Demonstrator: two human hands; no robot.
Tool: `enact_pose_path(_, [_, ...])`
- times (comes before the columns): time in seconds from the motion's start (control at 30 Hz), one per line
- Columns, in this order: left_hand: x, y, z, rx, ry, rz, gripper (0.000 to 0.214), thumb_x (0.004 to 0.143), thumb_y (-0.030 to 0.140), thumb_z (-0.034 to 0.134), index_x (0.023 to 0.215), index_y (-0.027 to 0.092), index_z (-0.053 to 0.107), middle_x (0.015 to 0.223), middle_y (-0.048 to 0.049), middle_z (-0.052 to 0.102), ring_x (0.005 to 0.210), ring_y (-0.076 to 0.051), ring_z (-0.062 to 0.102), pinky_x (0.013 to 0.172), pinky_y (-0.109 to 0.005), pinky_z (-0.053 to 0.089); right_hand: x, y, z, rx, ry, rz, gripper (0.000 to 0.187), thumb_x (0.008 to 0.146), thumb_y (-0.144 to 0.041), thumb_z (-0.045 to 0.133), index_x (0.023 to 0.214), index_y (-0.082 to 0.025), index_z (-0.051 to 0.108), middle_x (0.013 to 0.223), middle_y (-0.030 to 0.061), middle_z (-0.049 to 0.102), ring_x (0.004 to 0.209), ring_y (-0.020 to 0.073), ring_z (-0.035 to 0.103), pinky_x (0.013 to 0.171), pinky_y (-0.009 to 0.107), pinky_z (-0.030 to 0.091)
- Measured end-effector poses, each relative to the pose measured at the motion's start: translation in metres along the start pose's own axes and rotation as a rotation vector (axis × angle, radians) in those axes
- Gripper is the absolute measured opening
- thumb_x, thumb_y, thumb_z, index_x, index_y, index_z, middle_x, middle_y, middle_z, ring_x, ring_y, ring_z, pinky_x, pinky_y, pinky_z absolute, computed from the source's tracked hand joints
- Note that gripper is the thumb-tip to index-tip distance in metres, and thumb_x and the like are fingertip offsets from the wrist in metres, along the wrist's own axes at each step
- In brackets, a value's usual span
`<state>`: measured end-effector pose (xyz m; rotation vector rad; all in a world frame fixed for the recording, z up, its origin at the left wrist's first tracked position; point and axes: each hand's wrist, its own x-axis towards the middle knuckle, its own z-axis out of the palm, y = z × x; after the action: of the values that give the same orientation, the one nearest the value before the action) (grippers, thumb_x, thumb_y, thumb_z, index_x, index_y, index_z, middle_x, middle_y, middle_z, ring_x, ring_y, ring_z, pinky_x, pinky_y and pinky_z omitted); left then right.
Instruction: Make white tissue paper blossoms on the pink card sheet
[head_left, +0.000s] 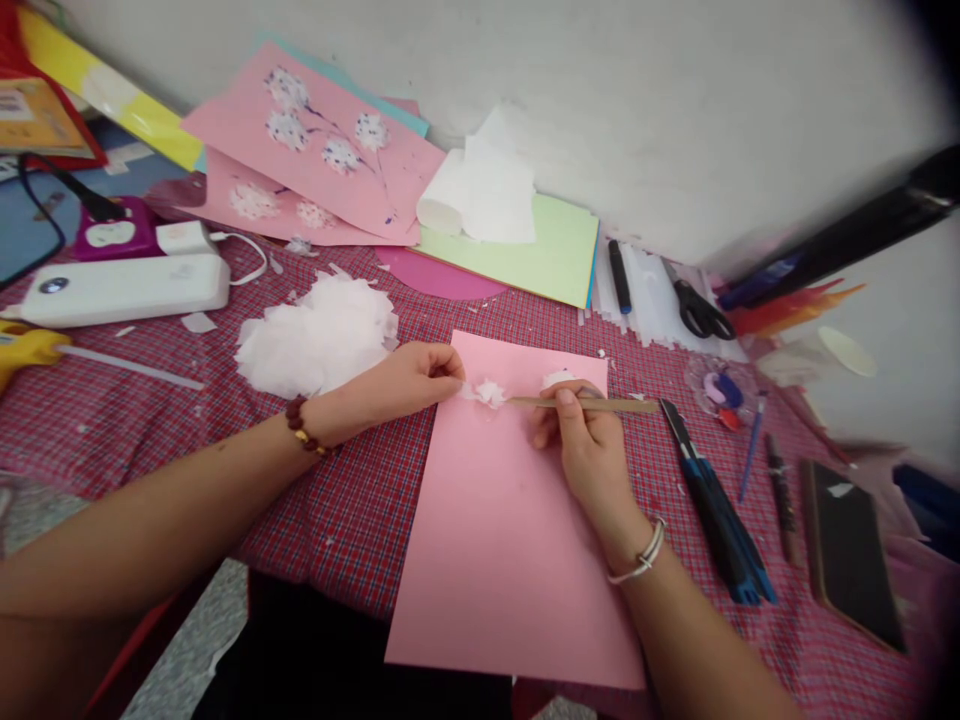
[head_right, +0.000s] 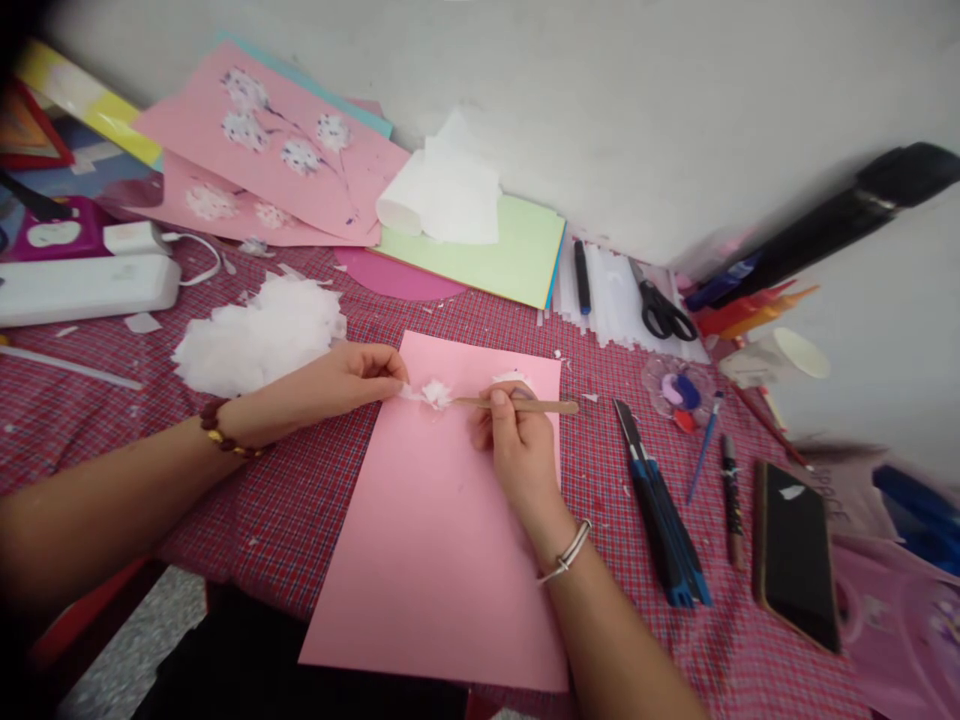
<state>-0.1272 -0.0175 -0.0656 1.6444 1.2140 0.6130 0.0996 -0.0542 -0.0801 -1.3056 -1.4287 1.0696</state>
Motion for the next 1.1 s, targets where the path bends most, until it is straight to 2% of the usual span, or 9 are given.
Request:
enact_pose_path(0.17, [-0.001, 0.003, 0.002, 0.003, 0.045, 0.02, 0.008, 0.073, 0.02, 0.055, 0.073, 0.014, 0.06, 0.069, 0.0014, 0.056, 0.064, -0.011, 0.049, 0.061, -0.024, 0.038, 0.002, 0.0, 0.002, 0.018, -0.019, 0.005, 0.027, 0.094, -0.042, 0.044, 0.084, -0.02, 0.054, 0.067, -0.0027, 0.057, 0.046, 0.0076, 0.052, 0.046, 0.022, 0.042])
enact_pose_path(0.27, [-0.001, 0.002, 0.002, -0.033, 0.058, 0.029, 0.01, 0.075, 0.023, 0.056, 0.076, 0.014, 0.061, 0.069, 0.0016, 0.056, 0.063, -0.01, 0.049, 0.06, -0.023, 0.038, 0.005, 0.002, -0.003, 0.06, -0.021, 0.057, 0.028, 0.093, -0.044, 0.046, 0.086, -0.02, 0.055, 0.067, -0.0022, 0.06, 0.045, 0.0078, 0.052, 0.044, 0.021, 0.041])
enact_pose_path(0.4, [-0.002, 0.002, 0.001, -0.109, 0.033, 0.004, 0.012, 0.078, 0.025, 0.057, 0.078, 0.014, 0.062, 0.067, 0.0022, 0.056, 0.059, -0.008, 0.046, 0.055, -0.021, 0.035, 0.009, 0.007, -0.012, 0.183, 0.069, 0.154, 0.027, 0.09, -0.043, 0.051, 0.083, -0.019, 0.058, 0.063, -0.0012, 0.061, 0.043, 0.0084, 0.051, 0.041, 0.021, 0.041])
enact_pose_path(0.53, [0.0, 0.001, 0.001, -0.133, 0.082, -0.026, 0.011, 0.077, 0.025, 0.059, 0.079, 0.014, 0.062, 0.065, 0.0022, 0.056, 0.056, -0.007, 0.046, 0.052, -0.02, 0.034, 0.012, 0.009, -0.016, 0.291, 0.149, 0.195, 0.023, 0.087, -0.04, 0.055, 0.082, -0.019, 0.06, 0.062, -0.0009, 0.061, 0.042, 0.0087, 0.05, 0.039, 0.021, 0.038])
enact_pose_path(0.77, [0.006, -0.004, 0.007, -0.142, 0.178, -0.006, 0.011, 0.074, 0.023, 0.063, 0.081, 0.014, 0.06, 0.063, 0.0027, 0.056, 0.055, -0.007, 0.048, 0.051, -0.019, 0.036, 0.013, 0.007, -0.017, 0.394, 0.185, 0.236, 0.022, 0.086, -0.04, 0.055, 0.084, -0.018, 0.059, 0.066, 0.0006, 0.065, 0.04, 0.0084, 0.05, 0.038, 0.022, 0.037])
enact_pose_path(0.9, [0.005, -0.002, 0.01, -0.112, 0.201, 0.002, 0.009, 0.072, 0.02, 0.064, 0.078, 0.014, 0.06, 0.063, 0.0026, 0.057, 0.057, -0.008, 0.051, 0.053, -0.02, 0.04, 0.013, 0.005, -0.016, 0.396, 0.178, 0.212, 0.022, 0.085, -0.039, 0.056, 0.086, -0.018, 0.059, 0.073, 0.0025, 0.068, 0.04, 0.0074, 0.05, 0.038, 0.021, 0.038])
enact_pose_path(1.0, [0.001, 0.0, 0.014, -0.004, 0.216, 0.073, 0.005, 0.074, 0.019, 0.062, 0.074, 0.014, 0.06, 0.064, 0.0017, 0.059, 0.057, -0.008, 0.052, 0.053, -0.02, 0.04, 0.01, 0.002, -0.014, 0.365, 0.149, 0.162, 0.023, 0.087, -0.041, 0.055, 0.089, -0.018, 0.059, 0.075, 0.0026, 0.068, 0.042, 0.0069, 0.05, 0.04, 0.021, 0.04])
enact_pose_path(1.1, [0.002, 0.0, 0.02, 0.18, 0.284, 0.283, 0.004, 0.077, 0.015, 0.058, 0.074, 0.015, 0.06, 0.069, 0.0004, 0.061, 0.062, -0.009, 0.054, 0.056, -0.021, 0.042, 0.006, -0.001, -0.011, 0.322, 0.102, 0.126, 0.024, 0.09, -0.042, 0.052, 0.092, -0.019, 0.059, 0.077, 0.0022, 0.068, 0.044, 0.0072, 0.052, 0.041, 0.021, 0.042])
